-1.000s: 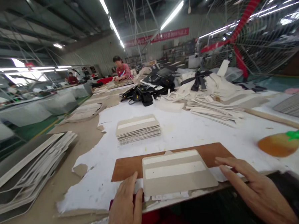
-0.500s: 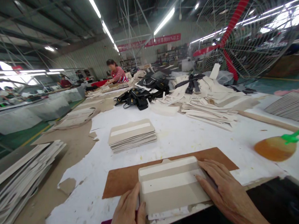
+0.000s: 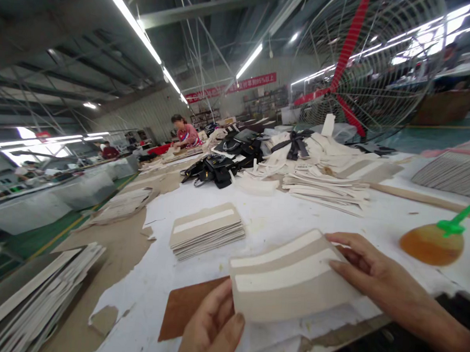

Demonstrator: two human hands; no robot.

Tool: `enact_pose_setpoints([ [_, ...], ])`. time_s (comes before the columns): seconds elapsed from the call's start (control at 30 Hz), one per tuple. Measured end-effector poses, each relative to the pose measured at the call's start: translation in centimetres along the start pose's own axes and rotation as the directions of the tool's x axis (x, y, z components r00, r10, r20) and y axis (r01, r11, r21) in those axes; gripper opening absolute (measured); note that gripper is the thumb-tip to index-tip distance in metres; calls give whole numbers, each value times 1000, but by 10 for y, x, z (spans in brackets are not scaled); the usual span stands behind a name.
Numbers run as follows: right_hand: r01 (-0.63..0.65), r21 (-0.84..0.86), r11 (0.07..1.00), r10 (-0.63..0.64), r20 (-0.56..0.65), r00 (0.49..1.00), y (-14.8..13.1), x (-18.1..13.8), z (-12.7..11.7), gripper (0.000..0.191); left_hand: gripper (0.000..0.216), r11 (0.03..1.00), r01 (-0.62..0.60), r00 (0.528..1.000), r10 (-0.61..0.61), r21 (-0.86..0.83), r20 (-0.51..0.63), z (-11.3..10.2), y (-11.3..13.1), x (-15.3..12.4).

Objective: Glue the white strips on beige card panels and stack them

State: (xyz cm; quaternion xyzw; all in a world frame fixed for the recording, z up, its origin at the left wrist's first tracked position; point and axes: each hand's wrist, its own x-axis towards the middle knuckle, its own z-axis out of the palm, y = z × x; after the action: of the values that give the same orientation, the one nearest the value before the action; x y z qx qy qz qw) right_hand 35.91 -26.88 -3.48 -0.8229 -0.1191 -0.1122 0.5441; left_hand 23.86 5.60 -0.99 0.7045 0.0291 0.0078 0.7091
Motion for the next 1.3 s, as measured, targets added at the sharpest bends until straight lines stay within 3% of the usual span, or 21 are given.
enact_pose_setpoints([
  [0.1, -74, -20, 997, 73, -46, 996, 7, 44, -17, 52, 70, 998, -70, 997, 70, 4, 11, 23, 19, 49],
  [0.17, -147, -105, 983, 138, -88, 986, 16, 75, -22, 56, 61, 978, -120, 992, 126, 168, -30, 41, 25, 88],
  [0.27, -225, -204, 953, 192, -170, 967, 35, 114, -18, 56, 60, 948, -111, 989, 136, 297, -64, 63, 24, 138],
  [0.37, -236, -244, 941, 196, -176, 965, 59, 139, -7, 51, 62, 905, -75, 986, 129, 419, -103, 79, 16, 166],
  [0.53, -170, -322, 931, 144, -104, 984, 94, 151, 11, 33, 73, 806, 3, 992, 70, 592, -101, 96, 5, 160],
  [0.7, -96, -418, 903, 64, -91, 994, 107, 154, 19, 29, 76, 749, 4, 998, -47, 663, 47, 90, 17, 125],
  [0.87, -29, -481, 876, -19, -93, 996, 105, 157, 24, 25, 78, 738, -11, 961, -178, 674, 210, 60, 42, 77],
  [0.97, 11, -495, 869, -77, -113, 991, 95, 152, 20, 27, 70, 763, -30, 956, -166, 646, 241, 26, 36, 49],
  [1.03, 64, -484, 872, -121, -88, 989, 81, 146, 17, 31, 58, 781, -73, 987, -32, 620, 157, -4, 23, 38],
  [1.1, 162, -446, 880, -179, 4, 984, 61, 139, 21, 34, 44, 777, -100, 989, 147, 622, -25, -35, 11, 36],
  [1.17, 273, -382, 883, -240, 133, 962, 36, 133, 34, 39, 37, 757, -69, 943, 262, 650, -204, -67, 6, 45],
  [1.3, 366, -266, 892, -268, 341, 901, -12, 134, 91, 47, 40, 745, 56, 838, 328, 665, -437, -119, 14, 85],
])
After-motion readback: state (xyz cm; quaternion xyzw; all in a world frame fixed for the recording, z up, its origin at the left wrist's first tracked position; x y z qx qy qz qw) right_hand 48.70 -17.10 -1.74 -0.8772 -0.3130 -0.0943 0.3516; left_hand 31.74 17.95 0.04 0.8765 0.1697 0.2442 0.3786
